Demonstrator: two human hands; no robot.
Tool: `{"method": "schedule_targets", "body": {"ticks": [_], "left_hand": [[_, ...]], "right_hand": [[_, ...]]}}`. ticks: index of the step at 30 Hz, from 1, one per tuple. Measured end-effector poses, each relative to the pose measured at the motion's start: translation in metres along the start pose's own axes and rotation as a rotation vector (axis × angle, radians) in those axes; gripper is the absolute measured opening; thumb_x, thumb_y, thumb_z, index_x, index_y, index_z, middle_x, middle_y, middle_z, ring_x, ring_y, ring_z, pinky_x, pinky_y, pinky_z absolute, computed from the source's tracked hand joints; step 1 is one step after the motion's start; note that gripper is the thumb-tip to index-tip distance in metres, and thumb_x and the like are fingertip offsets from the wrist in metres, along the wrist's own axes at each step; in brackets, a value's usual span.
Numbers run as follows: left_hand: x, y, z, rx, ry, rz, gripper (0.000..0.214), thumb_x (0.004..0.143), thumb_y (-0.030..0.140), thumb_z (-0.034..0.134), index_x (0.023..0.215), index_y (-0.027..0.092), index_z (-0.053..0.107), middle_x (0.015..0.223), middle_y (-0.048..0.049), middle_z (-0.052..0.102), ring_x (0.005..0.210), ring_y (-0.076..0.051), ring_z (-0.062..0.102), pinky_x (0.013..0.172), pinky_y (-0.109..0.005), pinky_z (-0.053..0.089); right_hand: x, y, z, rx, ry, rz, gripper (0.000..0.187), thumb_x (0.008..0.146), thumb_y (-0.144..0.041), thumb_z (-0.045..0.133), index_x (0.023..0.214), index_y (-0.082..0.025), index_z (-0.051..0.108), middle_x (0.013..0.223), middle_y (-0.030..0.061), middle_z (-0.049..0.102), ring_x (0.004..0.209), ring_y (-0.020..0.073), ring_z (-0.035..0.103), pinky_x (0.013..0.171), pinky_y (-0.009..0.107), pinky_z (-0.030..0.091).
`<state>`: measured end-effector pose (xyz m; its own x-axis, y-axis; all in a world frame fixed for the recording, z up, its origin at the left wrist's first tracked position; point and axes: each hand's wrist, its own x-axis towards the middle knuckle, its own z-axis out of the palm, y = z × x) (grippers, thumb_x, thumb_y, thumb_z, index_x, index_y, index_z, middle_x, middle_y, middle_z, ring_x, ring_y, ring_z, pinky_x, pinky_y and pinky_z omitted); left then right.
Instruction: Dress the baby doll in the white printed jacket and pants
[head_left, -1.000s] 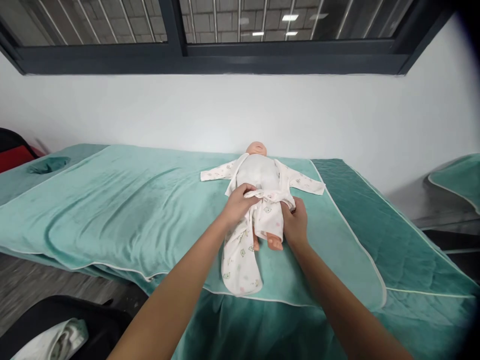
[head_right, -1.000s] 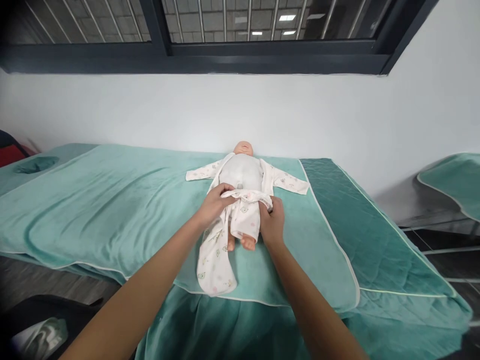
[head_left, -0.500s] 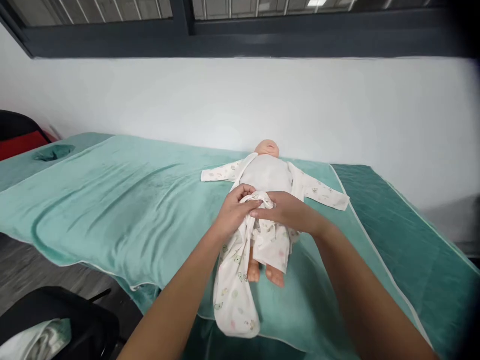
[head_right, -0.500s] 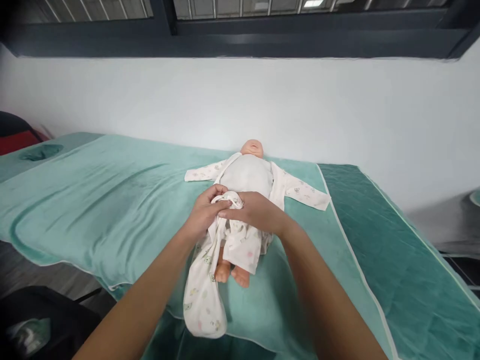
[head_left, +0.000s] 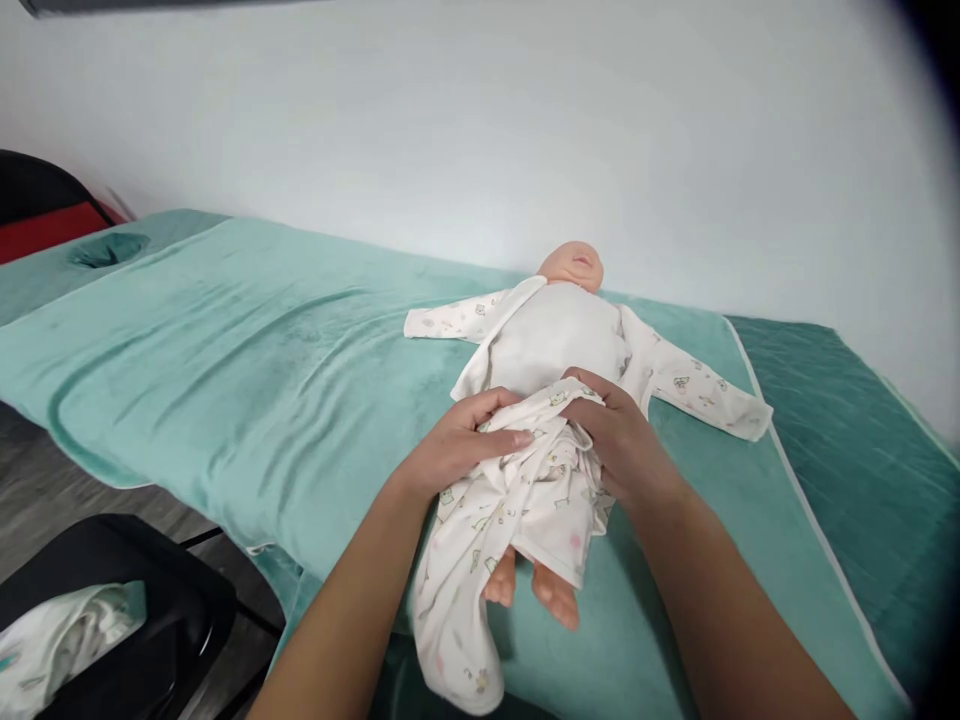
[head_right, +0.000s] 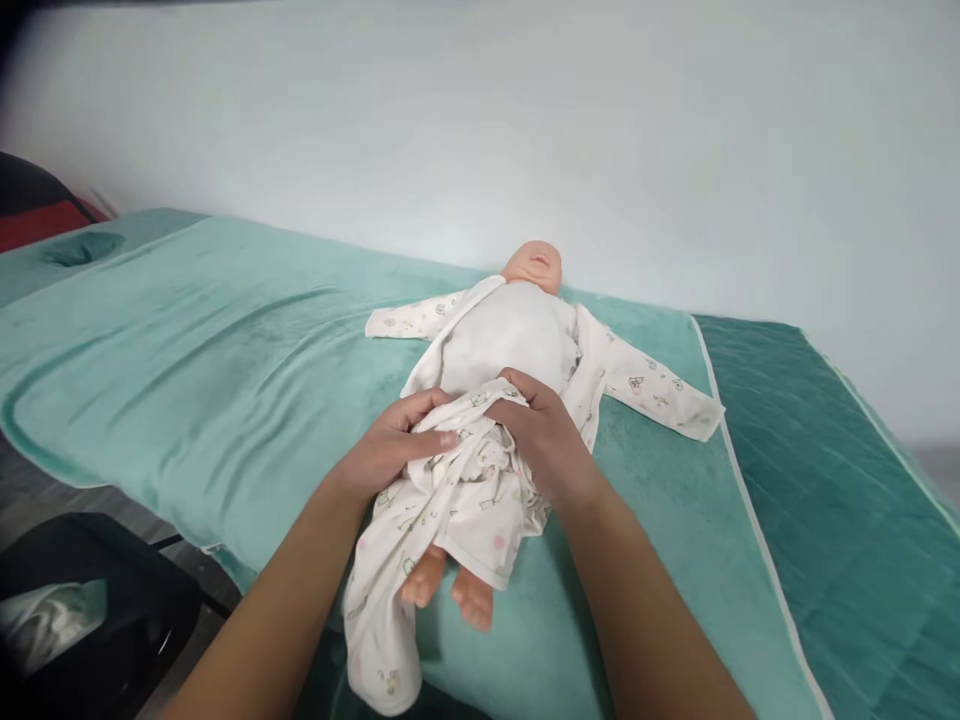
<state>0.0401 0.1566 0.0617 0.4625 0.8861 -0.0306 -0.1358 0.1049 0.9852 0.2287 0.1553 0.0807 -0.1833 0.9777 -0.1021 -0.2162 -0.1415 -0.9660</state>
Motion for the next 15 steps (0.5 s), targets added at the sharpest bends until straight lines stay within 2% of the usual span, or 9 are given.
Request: {"method": "schedule_targets", "body": {"ticks": [3,5,8,12,15], "left_hand": [[0.003,-0.008,-0.001,-0.139,0.056,0.025,0.026,0.078,0.035,0.077,0.089,0.016,0.064,0.081,0.0018,0.057,0.069,-0.008,0.052,0.062,-0.018,0.040],[0.004,-0.013,-0.001,-0.247,0.080,0.038,0.027,0.076,0.035,0.078,0.084,0.016,0.060,0.075,0.0033,0.055,0.062,-0.007,0.050,0.057,-0.018,0.039],[0.005,-0.017,-0.003,-0.356,0.099,0.009,0.030,0.074,0.034,0.080,0.086,0.017,0.058,0.073,0.0034,0.056,0.058,-0.008,0.052,0.054,-0.019,0.041],[0.005,-0.017,-0.005,-0.411,0.145,-0.010,0.032,0.072,0.032,0.082,0.089,0.017,0.059,0.073,0.0026,0.059,0.060,-0.009,0.056,0.057,-0.020,0.046],[0.005,-0.019,-0.007,-0.420,0.171,-0.001,0.031,0.071,0.032,0.082,0.086,0.017,0.059,0.070,0.0036,0.057,0.058,-0.008,0.054,0.055,-0.019,0.044]], "right_hand": [[0.000,0.002,0.002,0.068,-0.033,-0.006,0.027,0.076,-0.024,0.071,0.070,-0.021,0.045,0.060,-0.0075,0.041,0.054,0.0077,0.036,0.050,0.020,0.030],[0.000,0.002,-0.001,0.016,-0.096,-0.007,0.026,0.076,-0.027,0.074,0.074,-0.021,0.049,0.065,-0.0068,0.047,0.058,0.0086,0.042,0.053,0.020,0.033],[0.001,-0.001,-0.004,-0.207,-0.230,-0.031,0.027,0.071,-0.027,0.080,0.085,-0.022,0.057,0.076,-0.0053,0.056,0.068,0.0109,0.051,0.059,0.021,0.039],[0.000,-0.010,-0.001,-0.497,-0.425,-0.037,0.049,0.069,-0.027,0.083,0.114,-0.025,0.064,0.106,0.0003,0.067,0.095,0.0208,0.061,0.076,0.029,0.048],[-0.002,-0.013,0.002,-0.560,-0.525,-0.006,0.040,0.077,-0.033,0.076,0.115,-0.024,0.067,0.110,0.0022,0.069,0.101,0.0244,0.063,0.082,0.033,0.049]]}}
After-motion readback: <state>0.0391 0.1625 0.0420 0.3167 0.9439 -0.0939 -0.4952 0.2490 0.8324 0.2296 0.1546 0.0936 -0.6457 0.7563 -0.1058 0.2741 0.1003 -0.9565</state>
